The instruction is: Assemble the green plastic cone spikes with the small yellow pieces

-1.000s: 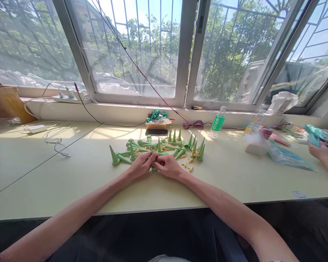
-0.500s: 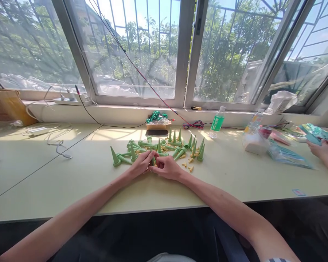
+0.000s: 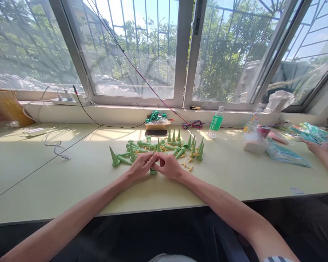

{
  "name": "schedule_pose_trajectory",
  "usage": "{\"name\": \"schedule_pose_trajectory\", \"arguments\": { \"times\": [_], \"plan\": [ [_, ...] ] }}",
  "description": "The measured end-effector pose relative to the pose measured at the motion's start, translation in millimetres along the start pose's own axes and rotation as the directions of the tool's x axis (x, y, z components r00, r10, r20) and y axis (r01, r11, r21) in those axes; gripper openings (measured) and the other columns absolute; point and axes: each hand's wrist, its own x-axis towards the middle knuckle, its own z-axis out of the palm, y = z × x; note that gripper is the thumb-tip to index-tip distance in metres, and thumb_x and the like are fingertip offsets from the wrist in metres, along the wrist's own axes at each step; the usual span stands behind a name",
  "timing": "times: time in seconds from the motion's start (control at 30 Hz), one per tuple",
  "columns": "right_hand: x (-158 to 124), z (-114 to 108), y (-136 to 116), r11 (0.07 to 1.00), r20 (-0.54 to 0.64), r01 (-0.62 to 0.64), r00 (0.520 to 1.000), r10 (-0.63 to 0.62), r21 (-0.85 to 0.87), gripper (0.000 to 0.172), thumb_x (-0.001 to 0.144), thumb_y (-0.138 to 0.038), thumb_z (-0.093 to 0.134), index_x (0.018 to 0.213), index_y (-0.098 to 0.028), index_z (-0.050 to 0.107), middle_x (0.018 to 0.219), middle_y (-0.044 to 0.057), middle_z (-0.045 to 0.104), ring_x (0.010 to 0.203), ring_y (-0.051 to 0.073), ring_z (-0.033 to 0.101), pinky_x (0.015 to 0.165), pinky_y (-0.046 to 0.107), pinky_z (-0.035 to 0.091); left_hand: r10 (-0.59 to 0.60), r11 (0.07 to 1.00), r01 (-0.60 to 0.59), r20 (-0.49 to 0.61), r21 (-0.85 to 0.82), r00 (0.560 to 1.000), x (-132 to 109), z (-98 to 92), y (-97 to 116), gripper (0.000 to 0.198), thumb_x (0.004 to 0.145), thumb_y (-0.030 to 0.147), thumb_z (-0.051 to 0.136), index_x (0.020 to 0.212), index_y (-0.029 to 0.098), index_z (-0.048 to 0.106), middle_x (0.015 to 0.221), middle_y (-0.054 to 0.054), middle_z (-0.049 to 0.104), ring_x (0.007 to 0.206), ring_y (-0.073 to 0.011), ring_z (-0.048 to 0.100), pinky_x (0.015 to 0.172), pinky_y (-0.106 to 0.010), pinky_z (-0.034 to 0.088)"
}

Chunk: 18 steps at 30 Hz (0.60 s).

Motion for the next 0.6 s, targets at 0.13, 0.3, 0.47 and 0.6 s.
{"name": "schedule_pose_trajectory", "arguments": {
  "times": [0.13,0.3,0.47,0.6],
  "plan": [
    [-1.5,4.4,3.5,1.0,-0.021,-0.004,1.0,0.004,-0.029,0.03,0.083,-0.032,0.06,0.06,-0.019,0.046,0.053,-0.006,0.041,0.049,0.008,0.034,0.051,0.023,0.029,-0.004,0.997,0.007,0.038,-0.081,0.999,-1.6,0.9,-0.7,0.054,0.102,0.045,0.031,0.09,0.012,0.071,0.05,0.0,0.053,0.055,-0.0132,0.052,0.063,-0.024,0.042],
    [-3.1,3.7,-2.2,0.999,-0.097,-0.016,0.995,0.011,-0.05,0.037,0.082,-0.031,0.058,0.055,-0.02,0.036,0.048,-0.006,0.035,0.047,0.008,0.03,0.049,0.024,0.028,-0.01,0.991,0.013,0.024,-0.135,1.0,-4.2,2.4,-2.7,0.062,0.103,0.048,0.02,0.102,0.011,0.071,0.045,0.002,0.048,0.054,-0.0147,0.053,0.071,-0.027,0.044],
    [4.7,-17.7,-18.7,0.991,-0.387,-0.103,0.92,0.063,-0.084,0.038,0.083,-0.034,0.058,0.055,-0.021,0.035,0.048,-0.005,0.036,0.047,0.009,0.031,0.048,0.025,0.028,-0.022,0.997,0.016,-0.075,-0.078,0.997,-4.5,1.1,0.4,0.061,0.103,0.045,0.022,0.087,0.014,0.073,0.063,-0.004,0.059,0.064,-0.0162,0.057,0.071,-0.028,0.044],
    [21.8,-43.7,-20.4,0.981,-0.397,-0.176,0.909,0.129,-0.085,0.038,0.083,-0.037,0.058,0.054,-0.021,0.039,0.048,-0.005,0.038,0.047,0.01,0.033,0.048,0.025,0.028,-0.008,0.999,0.009,0.009,-0.054,1.0,-4.9,3.9,0.7,0.059,0.102,0.037,0.023,0.078,0.014,0.072,0.074,-0.006,0.064,0.068,-0.0162,0.06,0.073,-0.028,0.047]
  ]
}}
